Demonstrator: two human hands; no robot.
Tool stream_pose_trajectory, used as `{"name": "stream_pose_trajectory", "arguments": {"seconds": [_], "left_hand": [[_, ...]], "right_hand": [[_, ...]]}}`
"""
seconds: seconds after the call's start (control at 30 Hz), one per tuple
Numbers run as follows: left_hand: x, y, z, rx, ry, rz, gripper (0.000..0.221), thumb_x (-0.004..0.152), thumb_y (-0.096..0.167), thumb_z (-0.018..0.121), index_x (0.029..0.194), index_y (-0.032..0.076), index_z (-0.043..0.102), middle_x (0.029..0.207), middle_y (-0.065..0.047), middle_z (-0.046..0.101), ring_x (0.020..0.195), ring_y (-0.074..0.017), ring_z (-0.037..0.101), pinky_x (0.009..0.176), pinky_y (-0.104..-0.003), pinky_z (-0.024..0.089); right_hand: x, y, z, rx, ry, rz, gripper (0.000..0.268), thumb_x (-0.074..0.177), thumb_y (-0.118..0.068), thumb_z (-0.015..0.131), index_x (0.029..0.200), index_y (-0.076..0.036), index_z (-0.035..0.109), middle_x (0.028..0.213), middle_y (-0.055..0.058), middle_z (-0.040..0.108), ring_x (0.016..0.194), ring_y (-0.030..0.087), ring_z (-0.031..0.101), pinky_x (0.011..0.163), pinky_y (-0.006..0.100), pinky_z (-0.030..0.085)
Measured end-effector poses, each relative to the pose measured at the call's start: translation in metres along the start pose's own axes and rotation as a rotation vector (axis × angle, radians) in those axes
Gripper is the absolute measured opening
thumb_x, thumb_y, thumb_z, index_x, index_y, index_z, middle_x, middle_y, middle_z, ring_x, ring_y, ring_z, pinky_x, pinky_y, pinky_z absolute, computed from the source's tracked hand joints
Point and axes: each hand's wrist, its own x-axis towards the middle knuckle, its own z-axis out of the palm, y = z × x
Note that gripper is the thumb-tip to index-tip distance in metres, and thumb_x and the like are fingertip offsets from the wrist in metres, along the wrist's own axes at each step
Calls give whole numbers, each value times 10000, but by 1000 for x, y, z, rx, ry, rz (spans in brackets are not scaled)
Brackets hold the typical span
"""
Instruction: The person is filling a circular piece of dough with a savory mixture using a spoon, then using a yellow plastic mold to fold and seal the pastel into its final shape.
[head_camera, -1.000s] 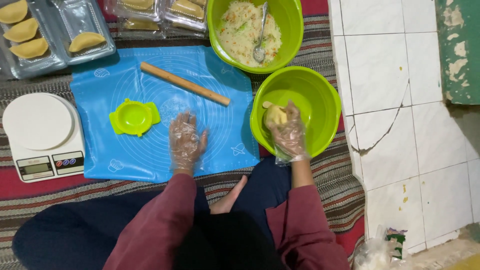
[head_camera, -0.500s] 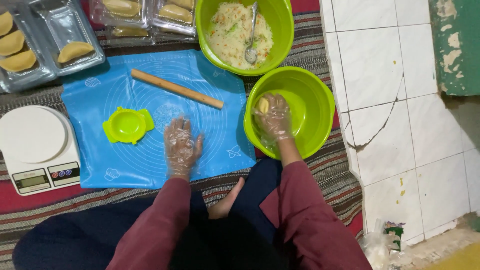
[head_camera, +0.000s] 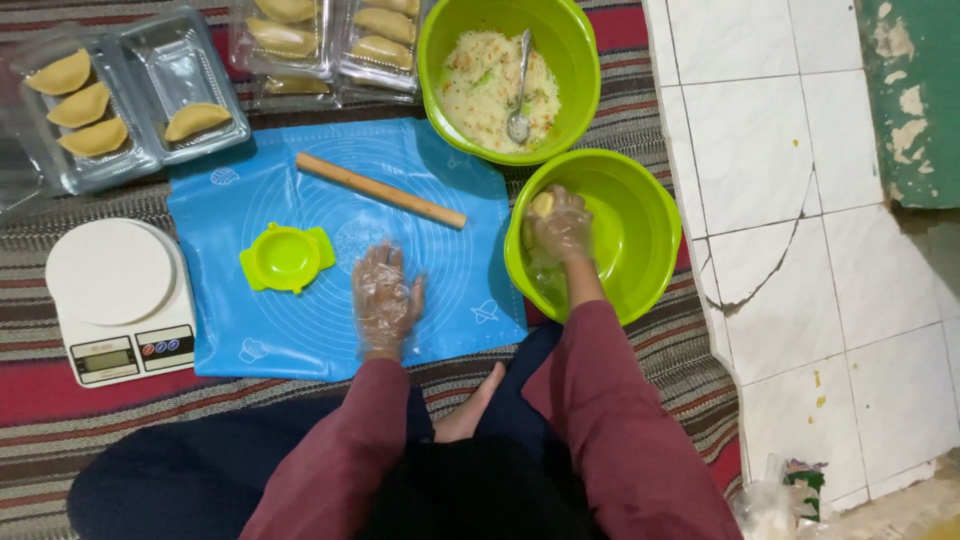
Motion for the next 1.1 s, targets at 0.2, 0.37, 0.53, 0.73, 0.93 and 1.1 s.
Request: {"name": "stream_pose_trajectory", "arguments": {"seconds": [0.2,0.37,0.53,0.73,0.93,1.1], "left_hand": [[2,-1,-3,-26,31,-11,583,823,479,765,1240,73,723,1312,-150,675,1300,-326,599,1165,-494,385],[4,4,-14,-39,18,-25,568,828,462,773,1226,58,730,1309,-155,682,1303,-326,600,1170,-481,387],[6,4,-15,-29,43,-29,587,811,464,795,1241,72,717,1318,-151,673,1304,-322,594,1163,-485,393],[12,7,-24,-52,8,-28,561,852,449,785,1239,48,720,1293,-171,689,1276,-335,620,1148,-486,412],[9,3,-17,-29,-24,-47,570,844,471,776,1236,61,721,1306,-161,687,1284,-329,620,1148,-491,414],[15,10,-33,-37,-20,-49,565,833,473,788,1217,61,732,1269,-163,700,1262,-333,632,1136,-490,425]], "right_hand": [[-19,32,7,586,128,24,546,926,-454,712,1396,-291,485,1220,205,561,1145,474,637,962,537,534],[-36,39,1,863,166,106,560,825,-337,828,1294,-193,559,1138,169,707,1092,355,686,942,434,539],[-50,42,-20,818,284,170,570,828,-343,861,1291,-193,564,1074,138,706,1012,306,714,854,393,570],[-90,34,-14,563,591,138,746,849,-336,862,1504,-256,512,1316,284,440,1235,548,533,1016,612,498],[-114,42,-8,519,310,152,530,896,-324,779,1407,-302,639,1277,241,495,1180,456,575,926,562,559],[-55,98,59,310,684,-114,400,922,-425,813,824,-39,774,916,220,741,1121,342,707,1041,403,531]]}}
